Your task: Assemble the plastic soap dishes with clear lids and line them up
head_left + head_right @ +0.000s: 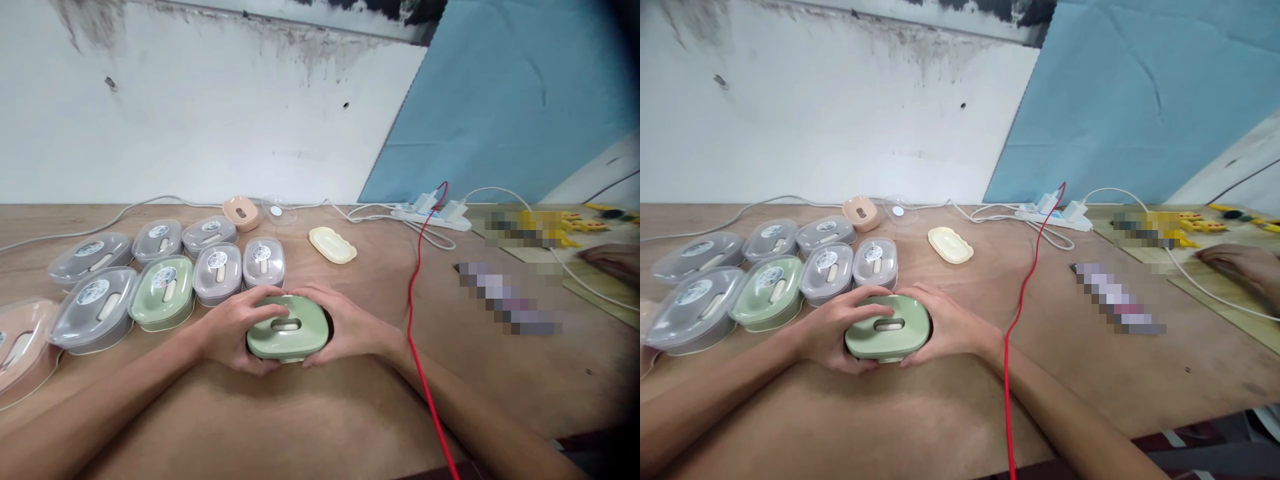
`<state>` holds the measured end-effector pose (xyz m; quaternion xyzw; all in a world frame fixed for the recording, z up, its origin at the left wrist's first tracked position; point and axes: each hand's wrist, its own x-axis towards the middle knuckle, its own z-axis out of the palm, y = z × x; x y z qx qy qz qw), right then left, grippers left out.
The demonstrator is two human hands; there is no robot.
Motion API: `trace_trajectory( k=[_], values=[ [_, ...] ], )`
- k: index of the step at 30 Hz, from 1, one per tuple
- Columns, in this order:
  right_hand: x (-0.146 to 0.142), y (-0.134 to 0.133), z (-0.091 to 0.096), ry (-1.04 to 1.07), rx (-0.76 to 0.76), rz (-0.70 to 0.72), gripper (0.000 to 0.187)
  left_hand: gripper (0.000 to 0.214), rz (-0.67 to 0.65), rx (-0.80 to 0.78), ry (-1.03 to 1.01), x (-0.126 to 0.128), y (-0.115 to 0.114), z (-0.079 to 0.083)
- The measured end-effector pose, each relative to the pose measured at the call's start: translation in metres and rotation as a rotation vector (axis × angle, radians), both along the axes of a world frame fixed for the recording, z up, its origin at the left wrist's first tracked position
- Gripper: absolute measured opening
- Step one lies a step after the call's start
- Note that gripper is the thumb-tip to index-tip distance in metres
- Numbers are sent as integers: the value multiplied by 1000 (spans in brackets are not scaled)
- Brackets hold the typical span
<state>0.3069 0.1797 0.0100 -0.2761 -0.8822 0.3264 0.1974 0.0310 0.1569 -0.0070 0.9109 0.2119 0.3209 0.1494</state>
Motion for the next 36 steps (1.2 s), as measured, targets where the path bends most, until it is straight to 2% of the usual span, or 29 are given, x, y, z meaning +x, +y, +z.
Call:
trace_trajectory(
  k=[7, 18, 21, 25, 31, 33, 36],
  values=[
    [2, -2, 1, 2, 62, 16, 108, 66, 31, 112, -8, 4, -3, -4],
    [1, 0, -4, -55, 227, 5, 104, 59, 144, 151, 56, 5, -5, -5],
    [3, 2, -4, -79, 196, 30, 110, 56, 143, 128, 78, 4, -5, -4],
    [3, 3, -2, -22, 134, 30, 99, 56, 103, 109, 89, 0, -2, -2],
    [2, 5, -4, -9, 108, -1, 102, 57, 38, 97, 71, -4, 3, -5],
    [3, 6, -5, 3, 94, 19, 98, 58, 43, 98, 60, -4, 3, -6],
    [6, 9, -7, 86, 65, 11, 73, 56, 47, 125, 48, -2, 2, -4]
  ],
)
